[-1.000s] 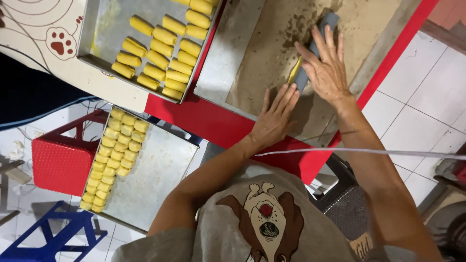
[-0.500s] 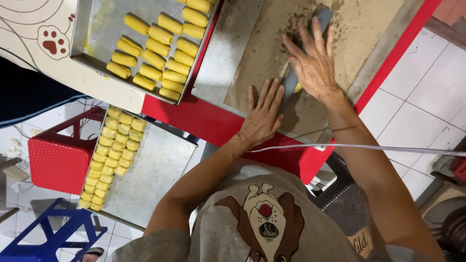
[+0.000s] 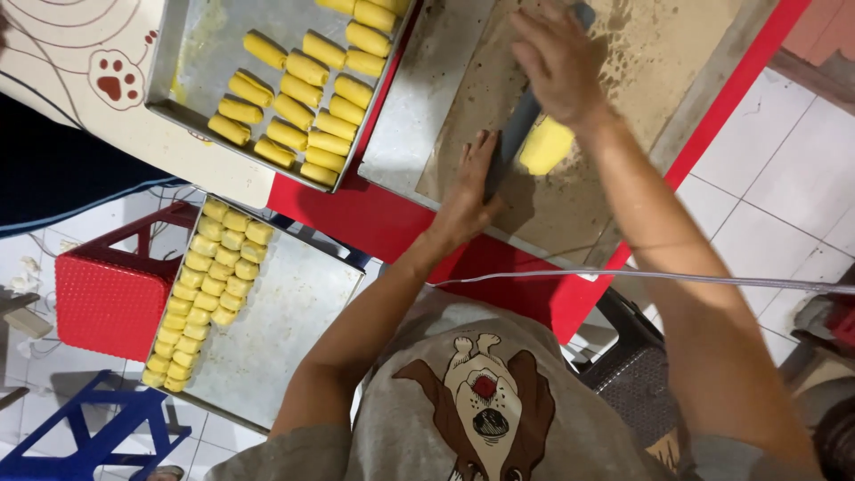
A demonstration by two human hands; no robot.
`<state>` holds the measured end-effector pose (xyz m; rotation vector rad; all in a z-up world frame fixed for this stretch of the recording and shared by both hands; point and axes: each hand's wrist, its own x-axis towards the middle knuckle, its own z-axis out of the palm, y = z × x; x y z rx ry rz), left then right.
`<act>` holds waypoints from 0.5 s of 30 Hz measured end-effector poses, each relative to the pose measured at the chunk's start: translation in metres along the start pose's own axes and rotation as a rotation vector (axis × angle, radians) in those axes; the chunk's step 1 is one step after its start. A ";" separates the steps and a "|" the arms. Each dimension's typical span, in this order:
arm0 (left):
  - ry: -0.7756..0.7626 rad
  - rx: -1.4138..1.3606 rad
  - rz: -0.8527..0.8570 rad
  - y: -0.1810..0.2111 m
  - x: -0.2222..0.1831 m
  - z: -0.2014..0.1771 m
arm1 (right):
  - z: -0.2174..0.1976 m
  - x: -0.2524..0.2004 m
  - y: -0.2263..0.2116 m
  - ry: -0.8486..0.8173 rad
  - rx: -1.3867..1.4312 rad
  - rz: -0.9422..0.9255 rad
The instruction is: Rolling out small pieces of dough, adding filling, and shaping them into cookies before placing them on a baking tray.
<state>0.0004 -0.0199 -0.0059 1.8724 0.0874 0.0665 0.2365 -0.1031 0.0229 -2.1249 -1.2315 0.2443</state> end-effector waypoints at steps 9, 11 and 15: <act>-0.295 0.406 0.339 0.003 0.035 -0.065 | -0.070 -0.084 -0.035 0.044 -0.604 -0.283; -0.330 0.478 0.366 -0.012 0.044 -0.055 | -0.059 -0.114 -0.017 -0.002 -0.620 -0.189; -0.463 0.555 0.317 -0.038 0.052 -0.023 | -0.041 -0.142 0.009 0.024 -0.633 -0.074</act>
